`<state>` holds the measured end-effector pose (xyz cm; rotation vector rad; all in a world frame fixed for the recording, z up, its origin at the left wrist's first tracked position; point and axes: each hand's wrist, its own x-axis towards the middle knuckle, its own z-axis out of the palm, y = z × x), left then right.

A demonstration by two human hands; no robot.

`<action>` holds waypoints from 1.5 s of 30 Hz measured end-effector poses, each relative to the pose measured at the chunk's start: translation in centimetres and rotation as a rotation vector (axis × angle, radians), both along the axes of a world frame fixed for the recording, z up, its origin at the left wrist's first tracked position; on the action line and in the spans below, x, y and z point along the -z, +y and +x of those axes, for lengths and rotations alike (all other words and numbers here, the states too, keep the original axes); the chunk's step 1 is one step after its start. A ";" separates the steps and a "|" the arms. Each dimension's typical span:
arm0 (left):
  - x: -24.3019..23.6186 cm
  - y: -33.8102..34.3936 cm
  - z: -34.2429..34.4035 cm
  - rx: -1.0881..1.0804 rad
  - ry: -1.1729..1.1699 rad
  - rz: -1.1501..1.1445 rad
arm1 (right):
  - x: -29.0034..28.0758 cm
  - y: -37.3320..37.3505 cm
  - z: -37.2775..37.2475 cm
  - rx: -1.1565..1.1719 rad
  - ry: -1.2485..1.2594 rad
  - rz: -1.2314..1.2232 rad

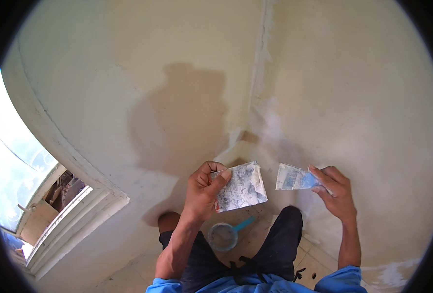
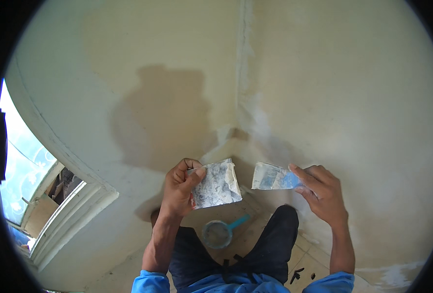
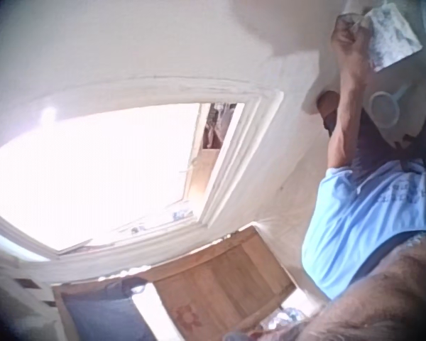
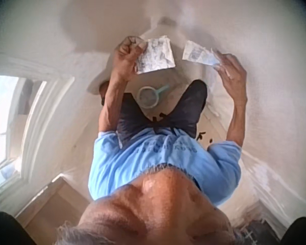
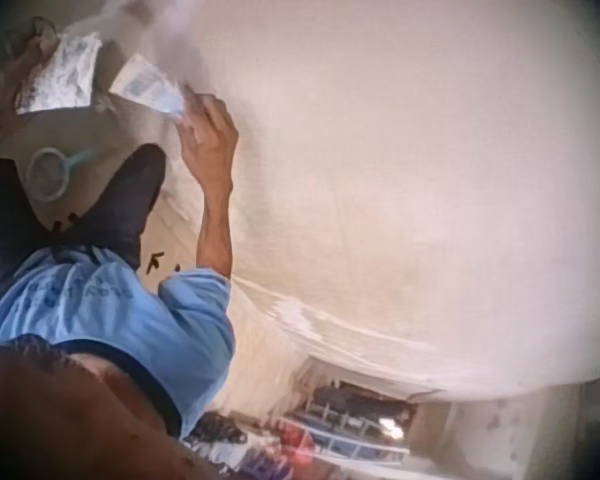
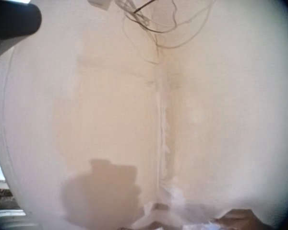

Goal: The person applies plaster to a wall corner using a putty knife and a small scraper, dipping the tool into a bucket of plastering material.

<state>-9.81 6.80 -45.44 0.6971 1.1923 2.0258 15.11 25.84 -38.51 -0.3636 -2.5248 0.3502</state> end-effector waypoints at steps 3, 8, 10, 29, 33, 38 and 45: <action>-0.1 -0.5 0.1 -0.048 0.036 -0.025 | -3.6 -1.9 -0.8 -0.113 -0.100 0.327; -0.2 0.0 0.4 -0.122 0.224 -0.098 | -5.4 -3.7 -1.7 -0.112 -0.242 0.602; -0.7 -0.4 0.6 -0.123 0.272 -0.139 | -5.6 -4.4 -2.2 -0.115 -0.311 0.684; 19.0 -0.3 -1.3 -0.106 0.039 -0.272 | -12.4 7.8 -16.8 0.282 0.183 1.222; 20.6 0.1 -2.1 -0.091 0.128 -0.226 | -11.8 8.4 -17.7 0.302 0.199 1.255; 21.4 0.0 -2.5 -0.051 0.096 -0.252 | -11.4 9.6 -18.5 0.290 0.230 1.273; 21.4 0.0 -2.3 -0.059 0.094 -0.261 | -12.3 10.1 -19.0 0.315 0.171 1.261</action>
